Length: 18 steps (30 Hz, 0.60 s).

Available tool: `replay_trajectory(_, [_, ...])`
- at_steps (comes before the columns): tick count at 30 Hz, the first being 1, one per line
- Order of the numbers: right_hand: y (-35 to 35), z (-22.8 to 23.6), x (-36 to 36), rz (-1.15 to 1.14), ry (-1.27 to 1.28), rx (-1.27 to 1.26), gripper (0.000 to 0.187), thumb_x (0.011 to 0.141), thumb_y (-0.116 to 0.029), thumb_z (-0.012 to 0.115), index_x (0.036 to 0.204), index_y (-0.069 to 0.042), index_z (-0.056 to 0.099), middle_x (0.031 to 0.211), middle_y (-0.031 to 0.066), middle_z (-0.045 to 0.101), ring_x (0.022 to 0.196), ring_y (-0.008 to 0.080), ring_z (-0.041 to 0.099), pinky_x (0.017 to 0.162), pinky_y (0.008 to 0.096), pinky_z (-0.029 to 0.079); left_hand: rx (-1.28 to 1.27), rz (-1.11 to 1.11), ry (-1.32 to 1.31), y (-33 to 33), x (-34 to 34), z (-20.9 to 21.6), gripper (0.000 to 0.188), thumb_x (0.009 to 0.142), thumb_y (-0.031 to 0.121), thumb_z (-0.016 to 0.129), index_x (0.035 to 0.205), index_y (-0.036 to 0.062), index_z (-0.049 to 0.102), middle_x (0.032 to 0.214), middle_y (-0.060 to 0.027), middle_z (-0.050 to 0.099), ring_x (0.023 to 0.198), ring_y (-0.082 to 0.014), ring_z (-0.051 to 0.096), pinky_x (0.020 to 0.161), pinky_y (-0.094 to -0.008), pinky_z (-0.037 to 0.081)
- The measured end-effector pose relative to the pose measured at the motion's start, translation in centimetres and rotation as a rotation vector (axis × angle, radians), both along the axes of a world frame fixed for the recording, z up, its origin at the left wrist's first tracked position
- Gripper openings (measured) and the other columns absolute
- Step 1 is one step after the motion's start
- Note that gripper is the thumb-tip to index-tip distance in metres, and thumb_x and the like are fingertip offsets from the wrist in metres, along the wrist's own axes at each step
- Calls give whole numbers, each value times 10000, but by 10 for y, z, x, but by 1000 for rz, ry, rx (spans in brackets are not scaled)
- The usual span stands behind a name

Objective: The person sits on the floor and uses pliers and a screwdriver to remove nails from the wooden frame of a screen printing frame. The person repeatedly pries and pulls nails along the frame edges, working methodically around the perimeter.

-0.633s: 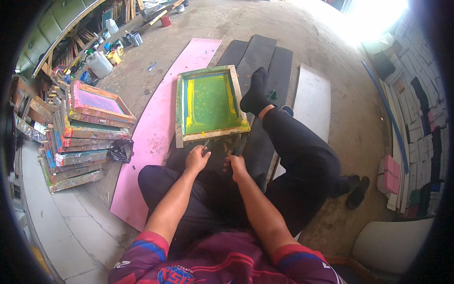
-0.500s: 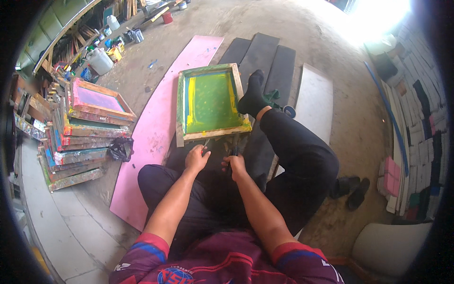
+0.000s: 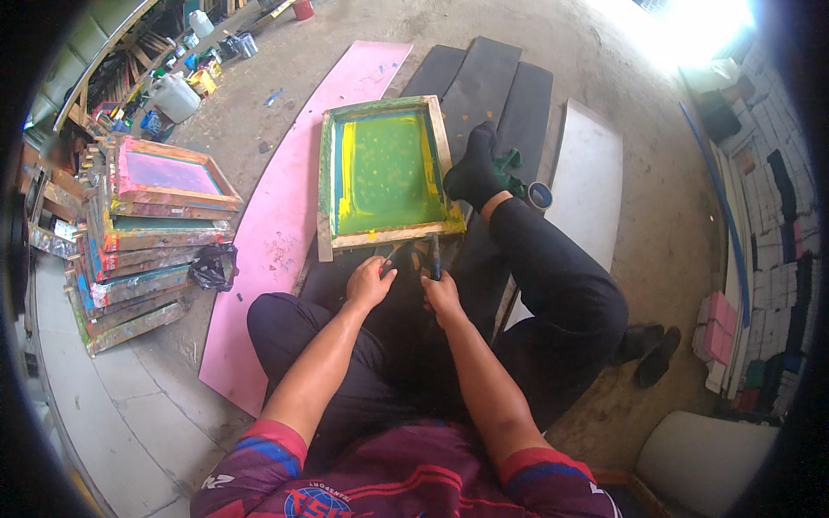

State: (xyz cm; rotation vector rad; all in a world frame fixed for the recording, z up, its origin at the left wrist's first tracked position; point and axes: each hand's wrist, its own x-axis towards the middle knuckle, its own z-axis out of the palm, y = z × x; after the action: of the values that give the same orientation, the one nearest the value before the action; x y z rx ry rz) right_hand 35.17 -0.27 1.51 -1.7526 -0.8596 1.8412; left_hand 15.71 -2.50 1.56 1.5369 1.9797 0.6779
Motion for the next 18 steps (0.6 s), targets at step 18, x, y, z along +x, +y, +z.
replay_trajectory(18, [34, -54, -11, 177, -304, 120, 275, 964, -266, 651, 1105, -34, 607, 825, 75, 575, 662, 212, 558, 540, 438, 456, 31, -10, 20, -2, -4, 1, 291, 903, 297, 725, 1096, 80, 711, 1102, -80, 718, 1015, -302, 698, 843, -426, 564])
